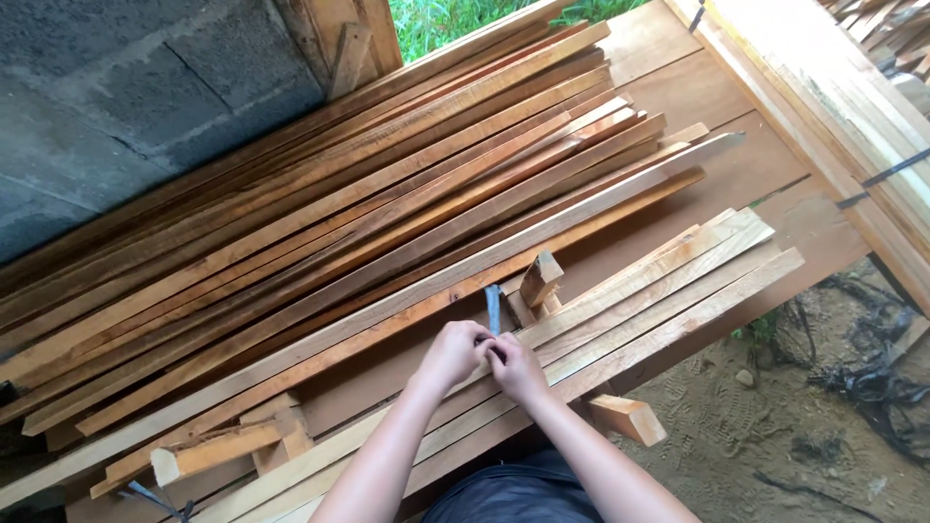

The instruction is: The person gathers several thin wooden planks from a stack and aligns them on a workbench. They then use black plastic straps to tie the planks together into a bundle, securing the straps by hand.

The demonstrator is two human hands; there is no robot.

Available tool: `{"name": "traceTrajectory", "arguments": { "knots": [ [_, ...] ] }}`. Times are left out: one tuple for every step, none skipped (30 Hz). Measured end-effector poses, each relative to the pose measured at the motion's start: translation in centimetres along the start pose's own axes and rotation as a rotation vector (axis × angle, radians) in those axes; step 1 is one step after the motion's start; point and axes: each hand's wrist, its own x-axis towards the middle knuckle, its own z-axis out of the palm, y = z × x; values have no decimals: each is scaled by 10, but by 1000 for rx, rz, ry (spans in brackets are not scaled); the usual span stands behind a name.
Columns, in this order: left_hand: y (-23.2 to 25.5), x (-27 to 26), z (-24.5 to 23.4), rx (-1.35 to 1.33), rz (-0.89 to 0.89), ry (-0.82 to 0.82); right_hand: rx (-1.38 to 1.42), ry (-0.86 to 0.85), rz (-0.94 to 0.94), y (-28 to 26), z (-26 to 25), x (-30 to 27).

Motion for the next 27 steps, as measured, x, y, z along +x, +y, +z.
{"name": "traceTrajectory", "arguments": {
  "knots": [
    [6, 0, -2, -2, 1, -1, -2, 1, 2, 5, 4, 1],
    [13, 0, -4, -63, -51, -25, -94, 18, -7, 9, 9, 2],
    [19, 1, -7, -123, -103, -46, -187, 34, -17, 14, 12, 5],
    [8, 7, -5, -125, -102, -45, -188, 33, -19, -1, 7, 7],
    [-5, 10, -1, -345, -248, -8, -192, 23, 11, -15, 3, 5],
    [-17, 13, 4, -566, -395, 30, -195, 13, 41, -28, -2, 3],
    [-55, 27, 29, -570, -395, 29, -200, 12, 42, -29, -3, 5],
    [-93, 41, 54, -526, -360, 12, -186, -32, 93, -30, -4, 6],
    [-132, 52, 81, -484, -330, -6, -172, -80, 146, -31, -5, 5],
    [-140, 57, 96, -490, -335, -7, -176, -85, 149, -27, -5, 4],
    [-149, 61, 110, -511, -323, -83, -209, -110, 118, -23, -5, 4],
    [-158, 65, 124, -532, -312, -158, -242, -136, 86, -20, -4, 3],
    [-147, 63, 117, -534, -314, -156, -242, -139, 85, -21, -5, 3],
    [-134, 62, 110, -654, -385, -223, -225, -98, 22, -23, -6, 3],
    [-120, 64, 102, -772, -451, -290, -210, -53, -44, -24, -10, 6],
    [-123, 67, 105, -773, -447, -288, -213, -51, -47, -19, -9, 8],
    [-126, 69, 110, -731, -429, -275, -137, -24, -104, -14, -8, 7],
    [-129, 70, 116, -689, -411, -262, -61, 4, -161, -9, -7, 6],
    [-117, 66, 107, -688, -412, -262, -60, 5, -160, -8, -7, 6],
    [-105, 62, 98, -578, -385, -200, 48, 2, -49, -6, -6, 7],
    [-94, 55, 91, -468, -360, -140, 157, -2, 65, -4, -5, 6],
    [-95, 53, 94, -468, -363, -143, 158, -2, 69, -10, -8, 6],
    [-97, 49, 97, -459, -362, -80, 318, -7, 270, -17, -10, 7],
    [-99, 45, 100, -449, -362, -17, 476, -12, 471, -24, -13, 7],
    [-97, 40, 101, -450, -365, -19, 475, -13, 475, -23, -13, 7],
    [-96, 35, 102, -474, -337, 20, 493, 21, 491, -23, -14, 7],
    [-95, 31, 101, -497, -307, 64, 512, 53, 502, -23, -14, 9]
  ]
}}
